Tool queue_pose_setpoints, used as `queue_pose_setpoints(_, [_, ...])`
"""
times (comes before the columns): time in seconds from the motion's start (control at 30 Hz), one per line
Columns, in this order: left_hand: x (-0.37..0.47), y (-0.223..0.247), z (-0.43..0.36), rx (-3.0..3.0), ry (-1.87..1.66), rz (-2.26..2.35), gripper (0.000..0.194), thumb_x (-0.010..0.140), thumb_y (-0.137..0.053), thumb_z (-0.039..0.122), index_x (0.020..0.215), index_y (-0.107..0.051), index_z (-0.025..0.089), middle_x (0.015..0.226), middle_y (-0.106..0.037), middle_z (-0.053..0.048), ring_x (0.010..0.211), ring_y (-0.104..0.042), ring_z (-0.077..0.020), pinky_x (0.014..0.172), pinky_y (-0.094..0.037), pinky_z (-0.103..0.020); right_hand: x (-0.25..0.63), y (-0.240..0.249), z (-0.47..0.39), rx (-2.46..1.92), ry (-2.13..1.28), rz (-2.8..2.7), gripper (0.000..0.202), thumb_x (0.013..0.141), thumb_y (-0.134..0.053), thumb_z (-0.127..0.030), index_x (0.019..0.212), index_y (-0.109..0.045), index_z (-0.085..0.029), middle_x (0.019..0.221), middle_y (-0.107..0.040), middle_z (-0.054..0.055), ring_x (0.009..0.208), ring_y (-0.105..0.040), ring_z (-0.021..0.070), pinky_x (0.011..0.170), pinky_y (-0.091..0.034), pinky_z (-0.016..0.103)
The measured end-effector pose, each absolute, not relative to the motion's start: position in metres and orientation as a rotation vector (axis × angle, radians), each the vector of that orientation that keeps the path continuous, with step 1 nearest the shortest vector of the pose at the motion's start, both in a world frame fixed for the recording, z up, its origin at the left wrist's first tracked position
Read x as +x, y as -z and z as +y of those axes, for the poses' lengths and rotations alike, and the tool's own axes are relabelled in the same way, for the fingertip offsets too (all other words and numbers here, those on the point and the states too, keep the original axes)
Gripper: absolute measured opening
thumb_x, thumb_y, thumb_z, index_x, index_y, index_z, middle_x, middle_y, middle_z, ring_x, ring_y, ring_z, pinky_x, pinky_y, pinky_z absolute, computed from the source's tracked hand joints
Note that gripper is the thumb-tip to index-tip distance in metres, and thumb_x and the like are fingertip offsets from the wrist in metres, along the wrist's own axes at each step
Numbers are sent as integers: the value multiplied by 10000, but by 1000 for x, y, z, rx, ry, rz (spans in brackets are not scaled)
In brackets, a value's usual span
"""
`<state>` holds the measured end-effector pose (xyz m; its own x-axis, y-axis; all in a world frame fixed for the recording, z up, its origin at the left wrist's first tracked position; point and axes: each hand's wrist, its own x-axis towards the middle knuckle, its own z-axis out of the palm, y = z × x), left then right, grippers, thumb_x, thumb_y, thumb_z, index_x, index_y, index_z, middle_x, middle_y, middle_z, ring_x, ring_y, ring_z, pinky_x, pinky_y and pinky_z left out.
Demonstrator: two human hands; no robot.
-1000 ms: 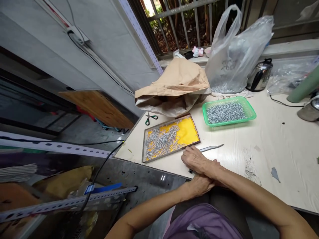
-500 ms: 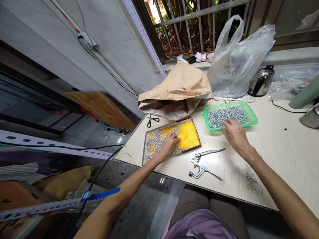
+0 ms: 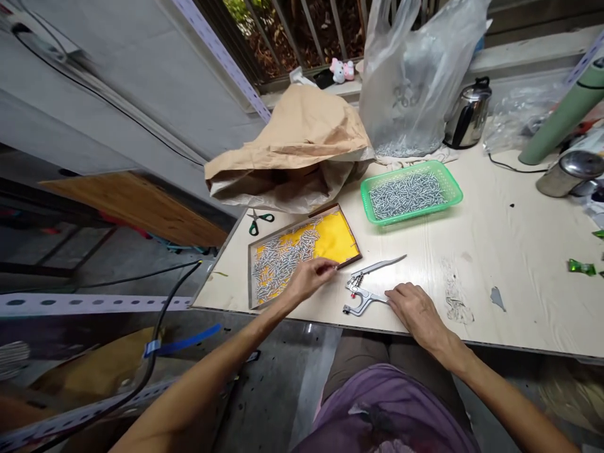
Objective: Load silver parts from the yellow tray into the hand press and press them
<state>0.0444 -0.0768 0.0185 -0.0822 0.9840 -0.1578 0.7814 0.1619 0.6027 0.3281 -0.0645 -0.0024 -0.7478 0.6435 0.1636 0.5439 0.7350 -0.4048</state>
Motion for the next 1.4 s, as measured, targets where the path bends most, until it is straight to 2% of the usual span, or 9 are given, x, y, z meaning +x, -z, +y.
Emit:
queue_pose_setpoints(0.17, [74,-2,-106,1149,-558,1733,233,712,-654,330,786,-709,117,634,-658,-24,553,-537,-114,544,-419,-213,330,10,-72,-972,-470,-2637,195,928,-444,-165,955,-636,-178,838,-626,63,775,-553,190,679,-437,306])
queue_pose_setpoints(0.3, [77,9,-111,1011,-539,1717,337,659,-679,427,734,-706,100,569,-619,-10,517,-491,-100,510,-381,-206,331,12,-76,-966,-501,-2621,174,912,-470,-150,964,-633,-177,854,-619,68,785,-557,192,679,-450,303])
queue_pose_setpoints(0.63, [82,3,-105,1205,-278,1869,225,654,-658,345,670,-715,128,641,-687,-23,642,-581,-152,562,-373,-211,330,12,-79,-1015,-536,-2600,177,906,-471,-137,962,-628,-195,845,-595,57,772,-557,181,659,-441,290])
queue_pose_setpoints(0.97, [82,1,-110,1087,-112,1791,280,600,-698,398,593,-661,121,436,-452,64,465,-375,-66,463,-236,-198,329,12,-81,-1042,-501,-2679,245,884,-416,-54,957,-620,-168,826,-579,64,740,-517,180,630,-391,288])
queue_pose_setpoints(1.17, [85,6,-126,904,-162,1715,367,630,-689,489,582,-582,141,404,-388,79,369,-351,-61,390,-254,-196,328,12,-82,-1049,-440,-2720,259,849,-422,-16,905,-611,-184,812,-572,57,718,-485,175,629,-361,291])
queue_pose_setpoints(1.23, [86,7,-129,861,-193,1713,347,654,-686,468,614,-590,137,417,-405,79,363,-363,-59,378,-265,-191,329,13,-82,-1047,-454,-2728,211,868,-445,-56,884,-614,-181,815,-579,63,735,-497,183,640,-373,294])
queue_pose_setpoints(1.3, [87,7,-131,821,-213,1714,317,681,-677,437,649,-600,131,445,-437,75,363,-376,-55,373,-278,-186,331,15,-78,-1019,-485,-2711,134,892,-500,-165,949,-621,-180,911,-604,90,831,-530,209,689,-414,311])
queue_pose_setpoints(1.33, [88,7,-131,804,-218,1717,302,693,-672,421,658,-601,130,461,-453,73,361,-379,-52,369,-282,-183,332,17,-75,-1000,-489,-2701,168,888,-542,-242,1024,-614,-176,1013,-607,118,925,-539,236,738,-437,336])
queue_pose_setpoints(1.4, [89,6,-130,784,-223,1718,276,709,-666,390,657,-595,128,484,-476,68,356,-381,-46,363,-284,-179,333,19,-64,-969,-468,-2702,470,828,-634,-399,1222,-537,-164,1268,-524,181,1164,-469,313,868,-444,421])
